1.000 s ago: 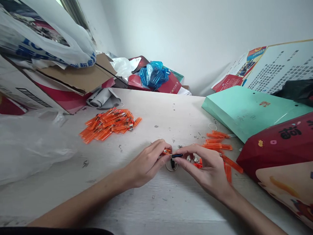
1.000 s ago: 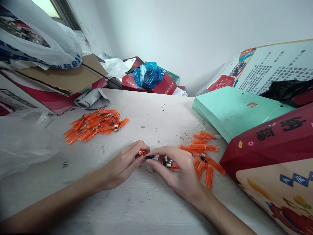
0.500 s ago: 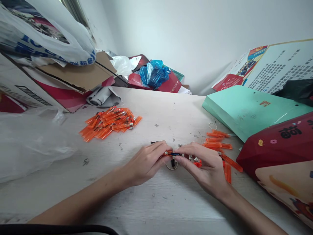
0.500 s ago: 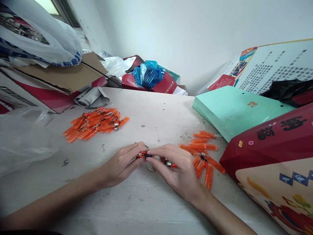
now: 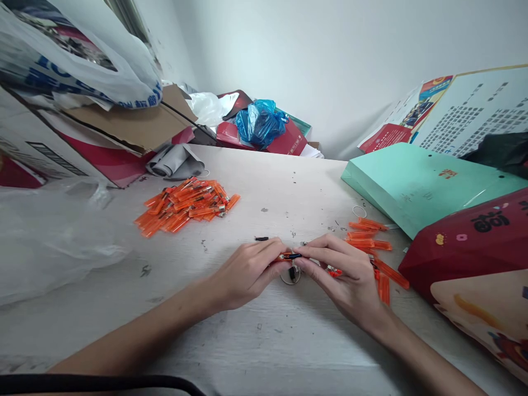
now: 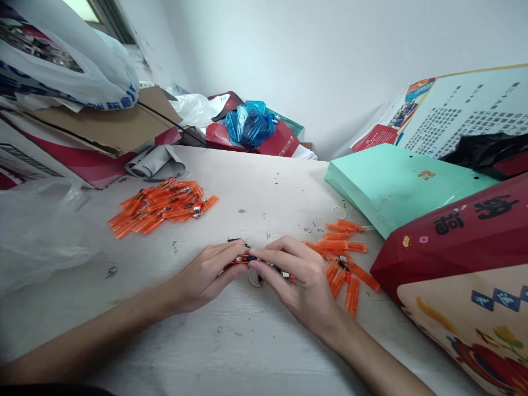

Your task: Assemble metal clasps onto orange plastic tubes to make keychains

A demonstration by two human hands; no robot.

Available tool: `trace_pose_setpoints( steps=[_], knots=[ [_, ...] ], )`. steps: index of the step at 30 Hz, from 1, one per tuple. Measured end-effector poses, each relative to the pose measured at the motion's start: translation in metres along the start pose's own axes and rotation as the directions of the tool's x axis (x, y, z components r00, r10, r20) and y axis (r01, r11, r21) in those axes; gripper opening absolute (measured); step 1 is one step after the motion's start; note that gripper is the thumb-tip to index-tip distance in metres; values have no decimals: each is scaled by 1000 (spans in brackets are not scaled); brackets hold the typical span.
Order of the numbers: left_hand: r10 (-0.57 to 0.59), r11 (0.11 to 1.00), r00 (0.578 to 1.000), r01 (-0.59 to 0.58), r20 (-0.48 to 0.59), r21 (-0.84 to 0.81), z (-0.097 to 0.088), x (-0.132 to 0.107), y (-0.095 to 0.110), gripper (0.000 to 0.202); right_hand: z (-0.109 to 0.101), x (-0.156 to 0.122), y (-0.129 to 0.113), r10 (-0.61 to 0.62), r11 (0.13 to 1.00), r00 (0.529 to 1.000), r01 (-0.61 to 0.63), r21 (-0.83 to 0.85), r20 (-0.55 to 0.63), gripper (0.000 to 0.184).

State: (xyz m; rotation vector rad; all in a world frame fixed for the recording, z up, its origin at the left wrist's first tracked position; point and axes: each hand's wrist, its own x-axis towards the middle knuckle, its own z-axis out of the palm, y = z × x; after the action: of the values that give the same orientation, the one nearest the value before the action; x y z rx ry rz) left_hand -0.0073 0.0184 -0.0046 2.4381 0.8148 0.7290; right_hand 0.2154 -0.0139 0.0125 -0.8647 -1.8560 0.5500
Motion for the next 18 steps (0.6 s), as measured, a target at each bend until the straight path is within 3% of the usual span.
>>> trace_pose_setpoints(
  steps=[18],
  knots=[
    [-25, 998, 1000, 25, -3, -62, -1, 1, 5, 22, 1, 1, -2, -97, 985, 994, 102, -143, 39, 19]
  ],
)
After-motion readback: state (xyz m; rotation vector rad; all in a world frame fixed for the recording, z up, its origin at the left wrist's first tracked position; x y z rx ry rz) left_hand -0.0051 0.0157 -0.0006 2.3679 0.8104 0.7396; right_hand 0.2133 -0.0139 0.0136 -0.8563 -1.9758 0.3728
